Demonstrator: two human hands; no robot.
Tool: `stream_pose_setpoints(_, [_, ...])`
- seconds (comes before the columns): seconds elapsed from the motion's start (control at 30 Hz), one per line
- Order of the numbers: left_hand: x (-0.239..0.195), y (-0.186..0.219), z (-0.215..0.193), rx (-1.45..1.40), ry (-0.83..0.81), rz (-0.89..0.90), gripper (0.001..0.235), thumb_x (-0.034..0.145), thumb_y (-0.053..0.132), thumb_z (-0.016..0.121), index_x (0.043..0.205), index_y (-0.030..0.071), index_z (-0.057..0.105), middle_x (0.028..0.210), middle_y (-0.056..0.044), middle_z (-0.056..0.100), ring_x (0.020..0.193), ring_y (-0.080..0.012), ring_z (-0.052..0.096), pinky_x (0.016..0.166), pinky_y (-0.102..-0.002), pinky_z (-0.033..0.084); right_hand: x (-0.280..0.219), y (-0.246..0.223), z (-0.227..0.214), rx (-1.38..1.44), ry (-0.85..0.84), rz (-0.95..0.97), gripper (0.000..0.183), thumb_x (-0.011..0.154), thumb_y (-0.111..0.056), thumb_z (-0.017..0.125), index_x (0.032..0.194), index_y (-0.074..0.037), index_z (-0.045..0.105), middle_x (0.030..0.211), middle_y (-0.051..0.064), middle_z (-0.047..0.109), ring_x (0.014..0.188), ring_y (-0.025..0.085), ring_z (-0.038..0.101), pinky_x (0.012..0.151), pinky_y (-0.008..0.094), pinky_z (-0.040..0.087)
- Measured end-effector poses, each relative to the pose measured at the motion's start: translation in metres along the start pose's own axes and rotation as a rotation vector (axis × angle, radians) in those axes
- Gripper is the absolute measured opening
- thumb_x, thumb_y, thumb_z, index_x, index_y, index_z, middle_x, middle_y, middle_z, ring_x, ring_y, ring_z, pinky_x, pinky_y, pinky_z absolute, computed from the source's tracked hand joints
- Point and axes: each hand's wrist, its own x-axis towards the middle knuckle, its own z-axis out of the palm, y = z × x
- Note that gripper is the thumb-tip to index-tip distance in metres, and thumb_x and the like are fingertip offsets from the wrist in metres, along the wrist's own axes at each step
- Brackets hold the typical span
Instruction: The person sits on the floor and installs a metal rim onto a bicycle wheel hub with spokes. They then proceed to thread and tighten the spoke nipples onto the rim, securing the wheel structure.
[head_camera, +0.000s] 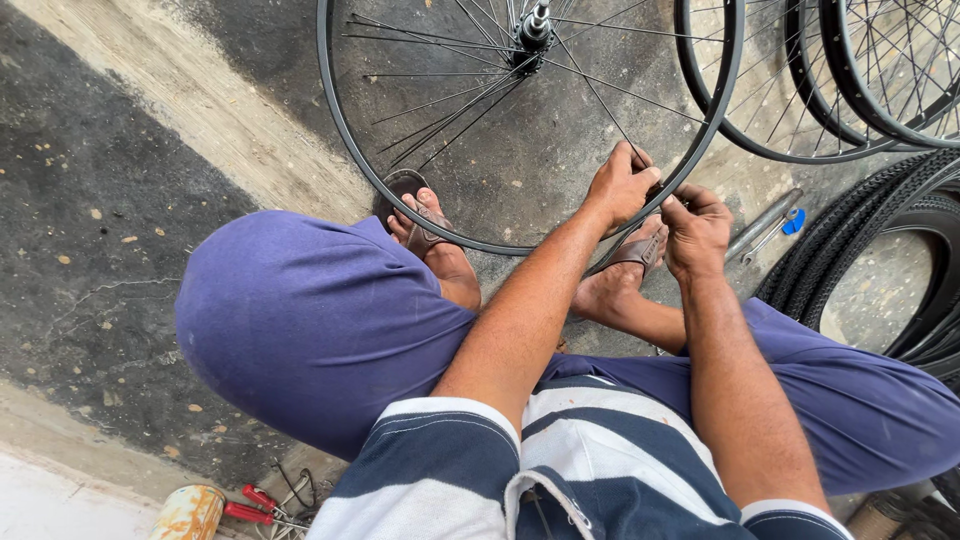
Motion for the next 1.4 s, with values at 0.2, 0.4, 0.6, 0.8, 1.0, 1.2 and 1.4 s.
stream_pose_setpoints(0.2, [-0.003,0.004,-0.004,0.011,-0.032,-0.024,0.027,0.090,0.022,0.068,0.110,0.006,0.058,0.096,-0.009,0.069,0.087,-0.0204,0.072,0.078,-0.037,0.060,-0.005,-0.008,0.001,-0.173,-0.007,-0.024,0.018,0.091,0.009,0.074,0.108,0.005,0.071,0.098,0.010,0.075,0.084,0.013,0.072,0.077,0.023,0.060])
stream_pose_setpoints(0.4, [-0.005,0.007,-0.006,-0.056,-0.046,-0.026,0.028,0.089,0.021,0.068,0.109,0.005,0.058,0.096,-0.010,0.070,0.086,-0.0207,0.072,0.076,-0.038,0.061,-0.001,-0.009,0.000,-0.142,-0.070,-0.046,0.020,0.094,0.011,0.074,0.114,0.007,0.071,0.102,0.011,0.074,0.087,0.014,0.070,0.080,0.023,0.059])
stream_pose_setpoints(0.6, [-0.016,0.050,-0.022,0.290,-0.021,0.061,0.027,0.089,0.026,0.071,0.105,0.005,0.062,0.097,-0.014,0.073,0.091,-0.0291,0.073,0.082,-0.044,0.058,0.008,-0.002,0.002,0.005,-0.106,0.062,0.027,0.094,0.009,0.071,0.118,-0.001,0.063,0.101,0.008,0.071,0.080,0.012,0.066,0.069,0.022,0.053])
stream_pose_setpoints(0.8, [-0.004,0.095,-0.040,1.079,-0.098,0.731,0.025,0.073,0.028,0.075,0.094,0.016,0.068,0.101,-0.011,0.074,0.102,-0.0338,0.070,0.092,-0.046,0.052,0.023,0.015,-0.006,0.140,-0.148,-0.019,0.029,0.091,0.009,0.070,0.111,-0.008,0.058,0.098,0.005,0.067,0.084,0.016,0.066,0.072,0.027,0.054])
stream_pose_setpoints(1.0, [0.043,0.073,-0.028,1.019,-0.547,0.411,0.037,0.069,0.040,0.085,0.098,0.024,0.068,0.097,0.002,0.076,0.099,-0.0231,0.072,0.089,-0.054,0.041,0.023,0.029,-0.022,-0.262,-0.106,-0.036,0.017,0.097,-0.003,0.073,0.112,0.001,0.067,0.098,0.008,0.067,0.086,0.015,0.062,0.076,0.027,0.051])
stream_pose_setpoints(1.2, [0.035,0.065,-0.021,1.014,-0.473,0.357,0.039,0.075,0.050,0.078,0.103,0.025,0.066,0.095,0.003,0.078,0.096,-0.0203,0.073,0.093,-0.051,0.035,0.023,0.038,-0.022,-0.131,-0.137,-0.032,0.026,0.092,0.001,0.074,0.117,0.003,0.067,0.100,0.008,0.069,0.087,0.016,0.064,0.077,0.027,0.053])
stream_pose_setpoints(1.4, [0.024,0.074,-0.029,1.011,-0.443,0.393,0.051,0.070,0.053,0.078,0.107,0.022,0.064,0.095,-0.002,0.079,0.093,-0.0222,0.074,0.089,-0.047,0.035,0.028,0.046,-0.021,-0.093,-0.149,-0.034,0.025,0.090,0.005,0.073,0.114,0.001,0.066,0.100,0.006,0.070,0.085,0.014,0.066,0.076,0.026,0.055])
